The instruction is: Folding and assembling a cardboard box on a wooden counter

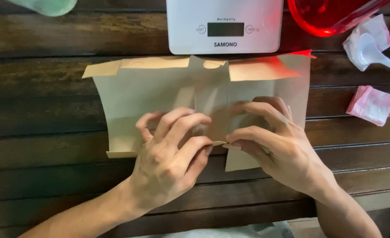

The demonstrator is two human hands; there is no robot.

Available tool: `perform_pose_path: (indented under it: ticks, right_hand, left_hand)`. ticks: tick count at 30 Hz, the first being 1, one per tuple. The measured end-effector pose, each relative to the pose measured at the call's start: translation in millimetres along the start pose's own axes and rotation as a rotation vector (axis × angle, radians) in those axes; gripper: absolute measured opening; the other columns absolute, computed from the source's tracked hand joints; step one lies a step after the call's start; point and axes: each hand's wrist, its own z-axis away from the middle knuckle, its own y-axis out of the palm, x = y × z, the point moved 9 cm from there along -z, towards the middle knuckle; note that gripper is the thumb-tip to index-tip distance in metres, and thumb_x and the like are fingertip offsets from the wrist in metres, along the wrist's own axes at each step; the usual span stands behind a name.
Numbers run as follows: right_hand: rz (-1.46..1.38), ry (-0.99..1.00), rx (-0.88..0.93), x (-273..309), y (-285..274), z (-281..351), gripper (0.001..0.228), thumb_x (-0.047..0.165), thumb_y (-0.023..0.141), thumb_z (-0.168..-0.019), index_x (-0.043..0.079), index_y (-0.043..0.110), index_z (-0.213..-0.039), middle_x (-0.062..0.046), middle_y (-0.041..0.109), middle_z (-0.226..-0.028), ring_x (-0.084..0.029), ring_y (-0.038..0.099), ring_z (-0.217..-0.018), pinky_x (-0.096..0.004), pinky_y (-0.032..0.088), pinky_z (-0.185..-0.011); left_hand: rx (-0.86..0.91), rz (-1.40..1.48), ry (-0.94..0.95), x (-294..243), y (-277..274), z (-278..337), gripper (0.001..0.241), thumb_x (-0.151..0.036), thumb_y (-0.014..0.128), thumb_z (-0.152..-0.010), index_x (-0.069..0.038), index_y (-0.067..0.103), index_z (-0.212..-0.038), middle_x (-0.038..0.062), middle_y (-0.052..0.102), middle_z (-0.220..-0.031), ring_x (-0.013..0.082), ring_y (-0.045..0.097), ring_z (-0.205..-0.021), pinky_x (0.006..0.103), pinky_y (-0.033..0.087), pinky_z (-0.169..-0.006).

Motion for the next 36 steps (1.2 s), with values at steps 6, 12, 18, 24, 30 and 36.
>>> perform_pose_path:
  ticks: [6, 12, 18, 24, 30, 36]
  right_hand:
    - [0.147, -0.231, 0.043, 23, -10, 9, 0.029, 0.024, 0.081, -0.091, 0.016, 0.07, -0.117, -0.005, 0.07, -0.107, -0.027, 0.066, -0.092, -0.043, 0.051, -0.084]
    - [0.365, -0.271, 0.023, 30, 1, 7, 0.033, 0.04, 0.08, -0.094, 0.014, 0.073, -0.113, 0.002, 0.066, -0.108, -0.026, 0.063, -0.087, -0.045, 0.05, -0.089]
    - [0.39, -0.256, 0.024, 28, 3, 8, 0.04, 0.042, 0.08, -0.094, 0.012, 0.069, -0.117, -0.002, 0.066, -0.108, -0.026, 0.062, -0.084, -0.045, 0.051, -0.088]
    - [0.356, -0.213, -0.018, 29, 4, 8, 0.037, 0.037, 0.079, -0.094, 0.011, 0.066, -0.116, -0.004, 0.069, -0.11, -0.028, 0.064, -0.089, -0.047, 0.05, -0.089]
    - [0.282, -0.124, -0.022, 19, 8, 6, 0.018, 0.024, 0.071, -0.098, 0.011, 0.069, -0.11, -0.003, 0.068, -0.104, -0.03, 0.062, -0.09, -0.048, 0.043, -0.09]
    - [0.211, -0.124, -0.062, 20, 2, 1, 0.015, 0.018, 0.076, -0.095, 0.01, 0.072, -0.107, -0.004, 0.069, -0.097, -0.028, 0.061, -0.083, -0.043, 0.043, -0.086]
  left_hand:
    - [-0.029, -0.028, -0.057, 5, 0, 3, 0.005, -0.013, 0.074, -0.089, -0.012, 0.071, -0.085, 0.004, 0.064, -0.127, 0.0264, 0.057, -0.121, 0.0525, 0.028, -0.097]
    - [-0.023, -0.047, -0.063, 6, 1, 2, 0.002, -0.014, 0.072, -0.09, -0.014, 0.072, -0.088, 0.004, 0.063, -0.129, 0.026, 0.057, -0.121, 0.0538, 0.029, -0.098]
    - [-0.015, -0.059, -0.062, 6, 2, 2, 0.005, -0.017, 0.074, -0.09, -0.012, 0.073, -0.089, 0.005, 0.062, -0.131, 0.0252, 0.057, -0.123, 0.0545, 0.028, -0.098]
    - [0.021, -0.08, -0.034, 5, 3, 1, 0.007, -0.016, 0.078, -0.092, -0.015, 0.071, -0.092, 0.003, 0.061, -0.135, 0.0238, 0.055, -0.126, 0.0538, 0.028, -0.098]
    - [0.035, -0.089, -0.038, 6, 6, 3, 0.01, -0.016, 0.08, -0.092, -0.018, 0.07, -0.094, 0.001, 0.059, -0.137, 0.0253, 0.053, -0.129, 0.0532, 0.027, -0.099]
    - [0.018, -0.078, -0.05, 6, 4, 3, 0.009, -0.02, 0.08, -0.093, -0.019, 0.071, -0.092, 0.002, 0.059, -0.137, 0.0268, 0.052, -0.13, 0.0531, 0.026, -0.099]
